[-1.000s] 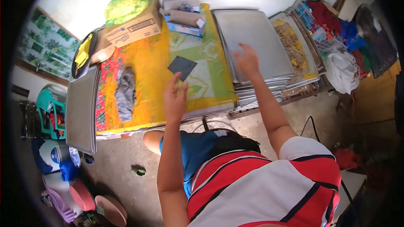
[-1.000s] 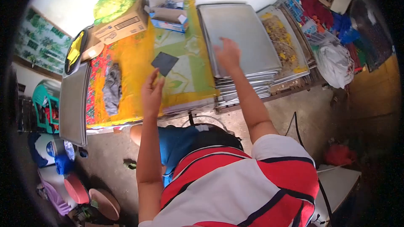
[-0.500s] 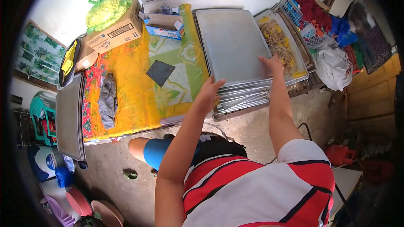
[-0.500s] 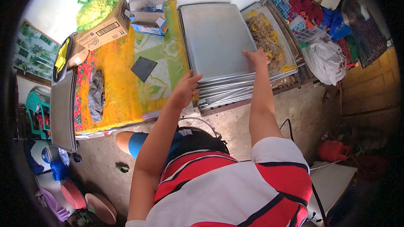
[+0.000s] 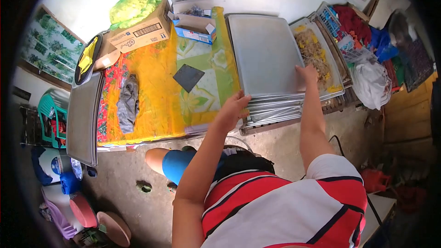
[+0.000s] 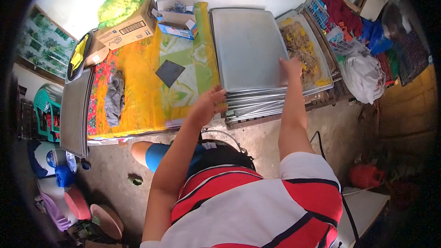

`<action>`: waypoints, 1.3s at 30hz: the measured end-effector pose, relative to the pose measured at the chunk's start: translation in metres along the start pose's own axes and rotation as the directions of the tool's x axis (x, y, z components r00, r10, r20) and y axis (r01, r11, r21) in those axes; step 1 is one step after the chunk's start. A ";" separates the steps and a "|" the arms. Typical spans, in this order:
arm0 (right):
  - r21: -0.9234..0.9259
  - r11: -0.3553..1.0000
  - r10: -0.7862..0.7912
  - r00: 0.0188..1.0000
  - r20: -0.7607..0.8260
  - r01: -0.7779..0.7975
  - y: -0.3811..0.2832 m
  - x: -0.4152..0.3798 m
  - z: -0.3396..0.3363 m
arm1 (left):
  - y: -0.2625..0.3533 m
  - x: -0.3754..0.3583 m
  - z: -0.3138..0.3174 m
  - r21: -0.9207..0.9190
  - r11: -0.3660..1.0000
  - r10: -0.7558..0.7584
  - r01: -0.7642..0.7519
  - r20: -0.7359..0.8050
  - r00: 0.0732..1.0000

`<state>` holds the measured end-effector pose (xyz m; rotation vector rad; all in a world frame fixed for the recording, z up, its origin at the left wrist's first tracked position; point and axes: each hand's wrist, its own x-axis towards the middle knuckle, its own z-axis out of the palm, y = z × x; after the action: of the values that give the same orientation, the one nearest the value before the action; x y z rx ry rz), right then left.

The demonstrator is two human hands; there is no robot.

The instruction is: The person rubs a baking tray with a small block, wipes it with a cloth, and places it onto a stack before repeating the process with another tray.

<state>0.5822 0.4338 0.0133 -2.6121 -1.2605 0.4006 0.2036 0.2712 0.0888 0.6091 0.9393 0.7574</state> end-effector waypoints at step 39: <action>0.663 0.659 0.002 0.880 -0.476 0.357 0.043 -0.052 -0.141 | 0.015 -0.034 -0.031 0.071 0.985 0.162 -0.155 -0.103 0.981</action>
<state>0.6298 0.3565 0.1408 -1.7162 -0.9161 0.1942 0.1591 0.2571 0.1016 0.7098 1.0261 0.9138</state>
